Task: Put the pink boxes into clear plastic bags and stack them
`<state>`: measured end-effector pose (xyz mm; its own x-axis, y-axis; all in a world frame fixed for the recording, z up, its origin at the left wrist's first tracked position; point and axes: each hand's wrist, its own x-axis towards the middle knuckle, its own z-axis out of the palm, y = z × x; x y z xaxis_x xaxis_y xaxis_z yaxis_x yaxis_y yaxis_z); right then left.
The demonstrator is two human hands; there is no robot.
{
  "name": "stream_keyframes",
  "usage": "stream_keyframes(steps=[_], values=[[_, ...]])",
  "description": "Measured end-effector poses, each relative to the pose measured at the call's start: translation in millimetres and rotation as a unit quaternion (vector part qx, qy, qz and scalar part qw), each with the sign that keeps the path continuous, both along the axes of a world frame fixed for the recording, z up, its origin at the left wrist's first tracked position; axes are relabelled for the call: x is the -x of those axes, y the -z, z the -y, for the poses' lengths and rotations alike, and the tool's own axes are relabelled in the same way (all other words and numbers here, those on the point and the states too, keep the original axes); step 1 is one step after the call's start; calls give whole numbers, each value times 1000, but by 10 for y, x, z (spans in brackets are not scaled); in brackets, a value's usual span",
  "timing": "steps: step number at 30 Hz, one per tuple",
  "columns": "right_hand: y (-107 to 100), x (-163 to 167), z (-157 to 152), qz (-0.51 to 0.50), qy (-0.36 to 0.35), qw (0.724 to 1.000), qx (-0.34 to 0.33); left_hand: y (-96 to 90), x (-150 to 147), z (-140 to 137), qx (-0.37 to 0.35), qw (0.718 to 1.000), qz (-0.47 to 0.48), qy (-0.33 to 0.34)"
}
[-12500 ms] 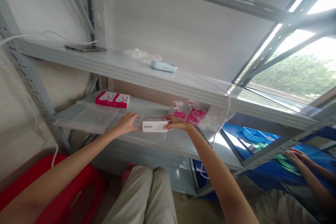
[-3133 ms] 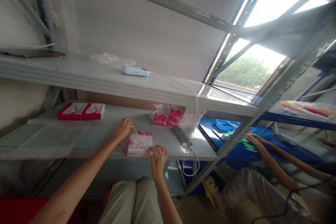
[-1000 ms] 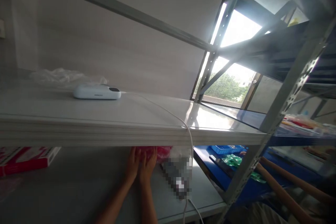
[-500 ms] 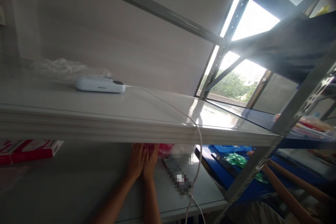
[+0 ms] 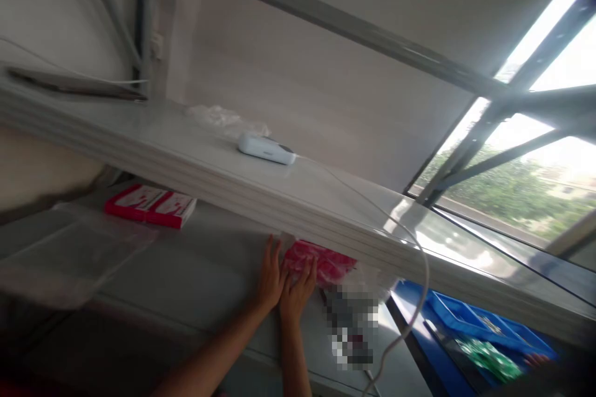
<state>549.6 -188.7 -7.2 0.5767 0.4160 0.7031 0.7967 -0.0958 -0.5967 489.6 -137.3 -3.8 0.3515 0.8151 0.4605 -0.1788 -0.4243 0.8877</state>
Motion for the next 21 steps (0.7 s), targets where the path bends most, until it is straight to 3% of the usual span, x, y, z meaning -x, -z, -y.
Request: stream_keyframes(steps=[2, 4, 6, 8, 11, 15, 18, 21], values=[[138, 144, 87, 47, -33, 998, 32, 1, 331, 150, -54, 997, -10, -62], [314, 288, 225, 76, -123, 981, 129, 71, 770, 282, -100, 986, -42, -127], [479, 419, 388, 106, -184, 949, 235, 163, 1336, 337, -120, 969, -93, -195], [583, 527, 533, 144, -187, 926, 295, 234, 2022, 276, -137, 942, -164, -261], [615, 630, 645, 187, -158, 917, 315, 259, 3150, -1, -182, 883, -303, -307], [584, 670, 624, 202, -125, 917, 320, 241, 4370, -443, -211, 771, -466, -379], [574, 681, 594, 193, -109, 919, 325, 289, 4849, -711, -223, 712, -516, -420], [556, 710, 595, 186, -100, 919, 332, 372, 5046, -937, -288, 712, -533, -355]])
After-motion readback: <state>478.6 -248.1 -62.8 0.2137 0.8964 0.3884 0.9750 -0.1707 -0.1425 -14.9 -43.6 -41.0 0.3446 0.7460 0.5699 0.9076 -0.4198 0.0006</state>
